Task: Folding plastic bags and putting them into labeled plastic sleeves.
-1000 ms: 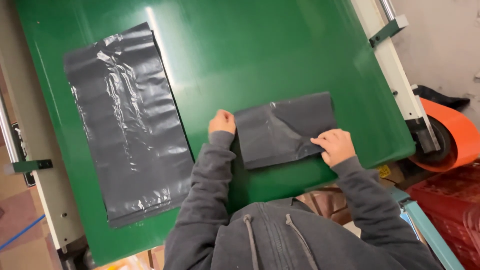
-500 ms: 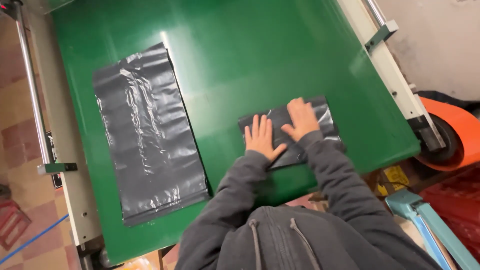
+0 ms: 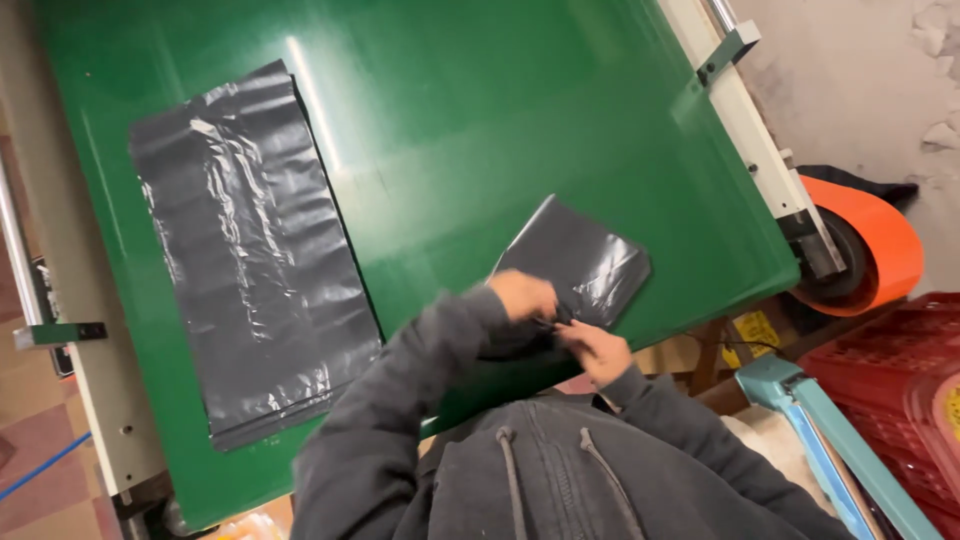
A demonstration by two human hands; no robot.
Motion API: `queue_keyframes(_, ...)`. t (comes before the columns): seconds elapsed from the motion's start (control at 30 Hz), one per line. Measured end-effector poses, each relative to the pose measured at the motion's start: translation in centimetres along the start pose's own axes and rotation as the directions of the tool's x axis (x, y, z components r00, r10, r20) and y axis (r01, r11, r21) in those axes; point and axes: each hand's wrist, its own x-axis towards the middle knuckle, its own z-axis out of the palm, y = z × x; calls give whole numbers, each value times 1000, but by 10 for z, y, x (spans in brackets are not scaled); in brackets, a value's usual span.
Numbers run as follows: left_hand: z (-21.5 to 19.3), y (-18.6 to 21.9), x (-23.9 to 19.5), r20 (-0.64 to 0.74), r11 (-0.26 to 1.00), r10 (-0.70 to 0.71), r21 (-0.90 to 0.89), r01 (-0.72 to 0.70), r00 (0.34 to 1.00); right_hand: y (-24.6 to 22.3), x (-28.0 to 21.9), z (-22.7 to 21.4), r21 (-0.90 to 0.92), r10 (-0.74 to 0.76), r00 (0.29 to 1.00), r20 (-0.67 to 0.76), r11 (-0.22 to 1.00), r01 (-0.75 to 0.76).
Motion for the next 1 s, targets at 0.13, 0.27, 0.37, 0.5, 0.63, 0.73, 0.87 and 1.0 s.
queue_keyframes(0.13, 55, -80, 30, 149, 466, -424, -810, 357, 893, 52, -2, -18, 514, 553, 833, -31, 723, -461)
queue_keyframes(0.27, 32, -48, -1, -342, 787, -553, -512, 343, 760, 79, 23, -32, 784, 794, 590, 147, 271, -559)
queue_keyframes(0.37, 55, -30, -3, -553, 813, -582, -378, 443, 596, 86, 30, -50, 617, 856, 501, 131, 325, -717)
queue_keyframes(0.5, 58, -34, -67, -750, 905, -403, -240, 352, 525, 46, 43, -72, 404, 711, 693, -116, 672, -621)
queue_keyframes(0.63, 17, -15, -206, -852, 787, -355, -50, 615, 385, -28, 92, -15, 433, 546, 821, -167, 789, -437)
queue_keyframes(0.73, 27, -12, -291, -806, 588, -511, -74, 806, 299, -98, 126, 89, 651, 498, 747, 440, 397, -647)
queue_keyframes(0.87, 74, -12, -343, -694, 507, -647, -83, 858, 315, -165, 166, 181, 395, 532, 387, 753, 104, -913)
queue_keyframes(1.0, 94, 9, -353, -692, 560, -631, -95, 823, 350, -185, 178, 240, 232, 635, 325, 701, 228, -946)
